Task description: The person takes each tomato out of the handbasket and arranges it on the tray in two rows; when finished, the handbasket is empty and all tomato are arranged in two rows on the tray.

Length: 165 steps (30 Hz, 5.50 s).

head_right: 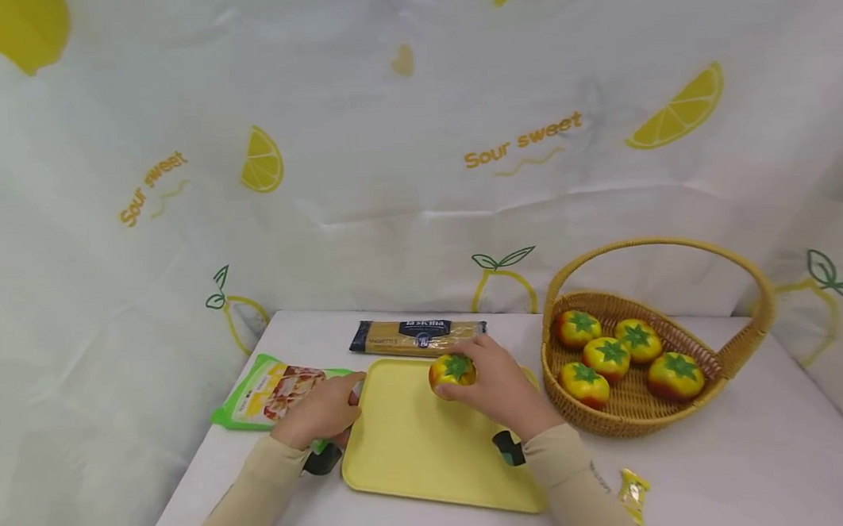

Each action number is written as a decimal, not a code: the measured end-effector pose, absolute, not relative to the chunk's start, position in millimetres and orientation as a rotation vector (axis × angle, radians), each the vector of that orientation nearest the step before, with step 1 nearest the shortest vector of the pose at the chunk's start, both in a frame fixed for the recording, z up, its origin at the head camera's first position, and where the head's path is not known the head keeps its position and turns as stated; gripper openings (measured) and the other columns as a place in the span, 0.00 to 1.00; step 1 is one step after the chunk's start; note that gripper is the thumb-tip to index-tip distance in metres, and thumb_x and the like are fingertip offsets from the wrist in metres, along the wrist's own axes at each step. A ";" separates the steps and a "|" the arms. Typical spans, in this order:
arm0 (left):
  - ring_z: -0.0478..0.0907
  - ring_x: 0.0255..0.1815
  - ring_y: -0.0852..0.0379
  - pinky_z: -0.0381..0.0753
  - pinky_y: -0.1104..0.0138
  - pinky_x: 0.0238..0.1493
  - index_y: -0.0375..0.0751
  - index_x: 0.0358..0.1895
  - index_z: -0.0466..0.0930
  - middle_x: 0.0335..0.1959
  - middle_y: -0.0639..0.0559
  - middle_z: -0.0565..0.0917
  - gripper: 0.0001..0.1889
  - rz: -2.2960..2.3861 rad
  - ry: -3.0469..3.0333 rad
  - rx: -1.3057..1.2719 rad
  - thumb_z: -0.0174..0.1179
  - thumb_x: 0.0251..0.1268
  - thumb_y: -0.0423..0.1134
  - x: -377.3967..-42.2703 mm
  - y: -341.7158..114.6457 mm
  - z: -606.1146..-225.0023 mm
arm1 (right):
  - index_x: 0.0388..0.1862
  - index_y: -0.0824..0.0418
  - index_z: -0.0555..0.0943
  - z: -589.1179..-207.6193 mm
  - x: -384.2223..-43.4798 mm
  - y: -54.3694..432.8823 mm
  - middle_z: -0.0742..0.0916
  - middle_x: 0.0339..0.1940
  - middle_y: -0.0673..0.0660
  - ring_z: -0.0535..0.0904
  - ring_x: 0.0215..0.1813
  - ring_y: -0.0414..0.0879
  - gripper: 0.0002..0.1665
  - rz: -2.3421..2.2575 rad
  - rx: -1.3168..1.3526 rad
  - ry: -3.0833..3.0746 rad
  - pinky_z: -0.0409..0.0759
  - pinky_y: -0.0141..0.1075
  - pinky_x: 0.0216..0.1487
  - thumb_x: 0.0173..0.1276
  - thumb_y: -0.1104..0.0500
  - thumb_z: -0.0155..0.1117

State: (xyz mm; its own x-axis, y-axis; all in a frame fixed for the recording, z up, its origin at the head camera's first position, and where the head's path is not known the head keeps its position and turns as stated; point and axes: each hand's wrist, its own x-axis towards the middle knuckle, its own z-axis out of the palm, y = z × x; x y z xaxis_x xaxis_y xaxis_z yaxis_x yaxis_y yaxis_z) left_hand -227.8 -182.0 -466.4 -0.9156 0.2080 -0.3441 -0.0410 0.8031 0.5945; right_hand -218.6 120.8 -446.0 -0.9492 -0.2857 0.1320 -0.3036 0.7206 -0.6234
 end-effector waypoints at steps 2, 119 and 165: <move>0.85 0.21 0.52 0.86 0.63 0.19 0.39 0.78 0.71 0.41 0.43 0.84 0.28 0.869 2.591 0.140 0.55 0.77 0.26 -228.0 -179.2 -466.3 | 0.69 0.54 0.84 -454.0 -221.7 111.5 0.84 0.61 0.56 0.81 0.55 0.52 0.39 1.087 0.493 -2.884 0.85 0.50 0.57 0.65 0.38 0.81; 0.84 0.18 0.52 0.85 0.63 0.19 0.33 0.84 0.62 0.49 0.39 0.85 0.33 0.862 2.602 0.139 0.57 0.79 0.29 -217.5 -181.8 -465.2 | 0.65 0.86 0.73 -438.9 -191.7 365.5 0.77 0.64 0.87 0.78 0.61 0.82 0.40 0.337 0.083 -3.123 0.81 0.71 0.60 0.69 0.56 0.77; 0.82 0.17 0.54 0.84 0.64 0.18 0.34 0.84 0.63 0.50 0.39 0.84 0.33 0.833 2.627 0.126 0.58 0.78 0.29 -220.1 -180.1 -468.0 | 0.71 0.64 0.80 -390.9 -163.9 262.3 0.79 0.68 0.68 0.81 0.63 0.67 0.40 0.681 0.311 -2.847 0.84 0.65 0.60 0.69 0.42 0.80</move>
